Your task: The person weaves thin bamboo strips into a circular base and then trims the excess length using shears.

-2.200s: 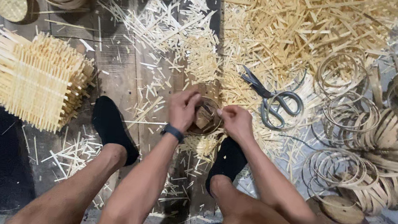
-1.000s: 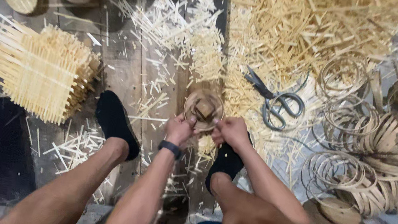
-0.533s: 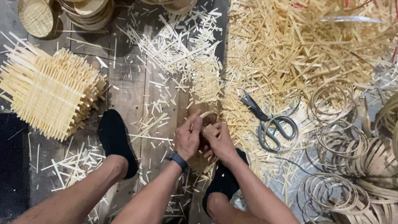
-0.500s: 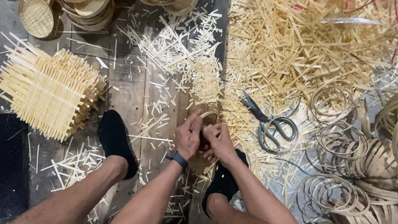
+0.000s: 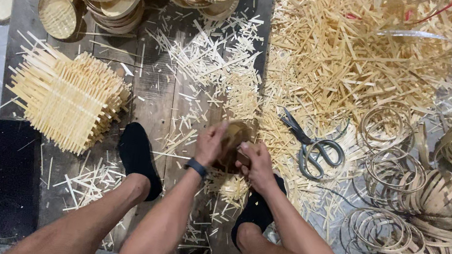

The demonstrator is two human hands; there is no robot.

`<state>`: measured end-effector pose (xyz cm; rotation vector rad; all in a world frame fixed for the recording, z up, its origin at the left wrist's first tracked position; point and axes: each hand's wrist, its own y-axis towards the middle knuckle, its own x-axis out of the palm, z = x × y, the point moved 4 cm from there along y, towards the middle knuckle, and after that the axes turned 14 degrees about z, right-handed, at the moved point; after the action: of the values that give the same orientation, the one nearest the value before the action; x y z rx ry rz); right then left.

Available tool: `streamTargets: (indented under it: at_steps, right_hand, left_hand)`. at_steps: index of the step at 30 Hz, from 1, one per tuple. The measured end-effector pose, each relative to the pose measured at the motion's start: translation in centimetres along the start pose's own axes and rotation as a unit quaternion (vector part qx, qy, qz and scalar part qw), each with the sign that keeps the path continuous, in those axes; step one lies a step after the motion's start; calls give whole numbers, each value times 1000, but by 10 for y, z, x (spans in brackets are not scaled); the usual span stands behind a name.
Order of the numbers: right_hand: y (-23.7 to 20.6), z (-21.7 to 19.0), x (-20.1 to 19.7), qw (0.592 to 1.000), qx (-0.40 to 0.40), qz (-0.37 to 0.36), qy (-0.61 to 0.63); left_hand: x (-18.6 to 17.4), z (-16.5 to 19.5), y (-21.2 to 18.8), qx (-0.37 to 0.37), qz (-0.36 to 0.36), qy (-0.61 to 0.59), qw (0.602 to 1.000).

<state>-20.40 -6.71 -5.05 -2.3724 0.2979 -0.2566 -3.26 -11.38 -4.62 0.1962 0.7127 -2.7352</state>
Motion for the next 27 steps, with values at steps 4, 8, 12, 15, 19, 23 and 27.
streamTargets:
  at_steps: [4, 8, 12, 15, 19, 23, 27]
  right_hand:
    - [-6, -9, -20, 999, -6, -28, 33]
    - [-11, -1, -37, 997, 2, 5, 79]
    - [-15, 6, -44, 998, 10, 45, 47]
    - [-20, 3, -40, 998, 9, 47, 27]
    - [-29, -10, -28, 999, -7, 46, 5]
    - [-34, -19, -22, 999, -10, 47, -2]
    - [-33, -11, -25, 1000, -14, 20, 8]
  left_hand:
    - [-38, -19, 21, 39, -49, 220, 973]
    - [-58, -17, 35, 93, -130, 353, 922]
    - [-66, 76, 81, 126, -52, 369, 920]
    - [-80, 204, 121, 90, 46, 43, 994]
    - [-94, 325, 135, 106, 21, -362, 926]
    - [-74, 281, 106, 161, 38, -196, 967]
    - [-29, 118, 37, 56, -79, 213, 972]
